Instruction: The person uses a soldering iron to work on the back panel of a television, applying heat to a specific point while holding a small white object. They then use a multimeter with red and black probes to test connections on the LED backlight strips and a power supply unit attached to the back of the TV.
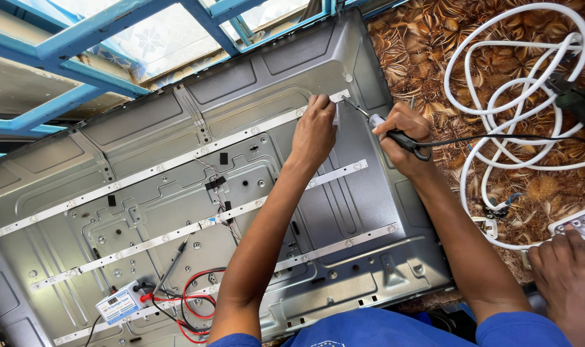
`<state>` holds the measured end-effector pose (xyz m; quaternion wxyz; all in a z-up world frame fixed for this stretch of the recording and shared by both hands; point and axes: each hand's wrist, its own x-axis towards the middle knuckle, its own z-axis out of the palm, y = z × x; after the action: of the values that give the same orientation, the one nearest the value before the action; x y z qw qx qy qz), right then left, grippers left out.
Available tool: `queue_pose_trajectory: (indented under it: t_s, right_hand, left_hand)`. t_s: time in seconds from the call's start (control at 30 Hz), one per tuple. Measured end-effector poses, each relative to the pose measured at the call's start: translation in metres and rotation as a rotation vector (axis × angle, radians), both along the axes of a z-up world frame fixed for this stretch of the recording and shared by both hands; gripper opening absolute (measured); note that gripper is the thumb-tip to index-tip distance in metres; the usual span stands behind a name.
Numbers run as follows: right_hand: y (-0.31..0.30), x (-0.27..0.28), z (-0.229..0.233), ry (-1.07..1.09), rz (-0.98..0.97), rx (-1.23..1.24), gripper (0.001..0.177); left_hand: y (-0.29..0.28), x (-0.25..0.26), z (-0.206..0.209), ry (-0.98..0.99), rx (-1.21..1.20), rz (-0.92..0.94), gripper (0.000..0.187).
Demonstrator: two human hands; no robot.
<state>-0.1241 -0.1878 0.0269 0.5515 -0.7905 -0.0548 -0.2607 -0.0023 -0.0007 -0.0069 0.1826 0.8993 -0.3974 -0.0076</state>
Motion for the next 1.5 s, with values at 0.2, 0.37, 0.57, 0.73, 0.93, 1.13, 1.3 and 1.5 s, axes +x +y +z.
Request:
queue_pose_trajectory:
  t_s: [0.2,0.37,0.57,0.73,0.93,1.13,1.3,1.5]
  right_hand:
    - [0.001,-0.005,-0.007,0.008,0.02,-0.051,0.027]
    - [0.01,-0.01,0.004,0.015,0.022,-0.088,0.028]
    - [0.014,-0.012,0.009,0.004,0.021,-0.189,0.024]
    - [0.015,-0.013,0.003,-0.015,0.027,-0.225,0.025]
    - [0.016,-0.011,-0.002,-0.031,0.03,-0.233,0.025]
    - [0.018,-0.011,-0.003,-0.037,0.018,-0.251,0.027]
    - [0.02,-0.013,-0.006,-0.055,-0.003,-0.249,0.028]
    - [0.02,-0.014,-0.012,-0.064,-0.025,-0.261,0.026]
  left_hand:
    - [0.001,-0.002,0.01,0.03,-0.015,-0.003,0.031]
    - [0.002,-0.003,0.009,0.016,-0.021,-0.013,0.03]
    - [0.004,-0.005,0.006,0.011,-0.05,-0.005,0.03]
    - [0.005,-0.006,0.008,0.03,-0.085,0.003,0.03]
    - [0.007,-0.006,0.008,0.065,-0.121,0.02,0.029]
    - [0.007,-0.005,0.0,0.055,-0.125,0.027,0.03]
    - [0.008,-0.005,-0.001,0.061,-0.134,0.026,0.03]
    - [0.007,-0.006,-0.003,0.04,-0.135,0.028,0.031]
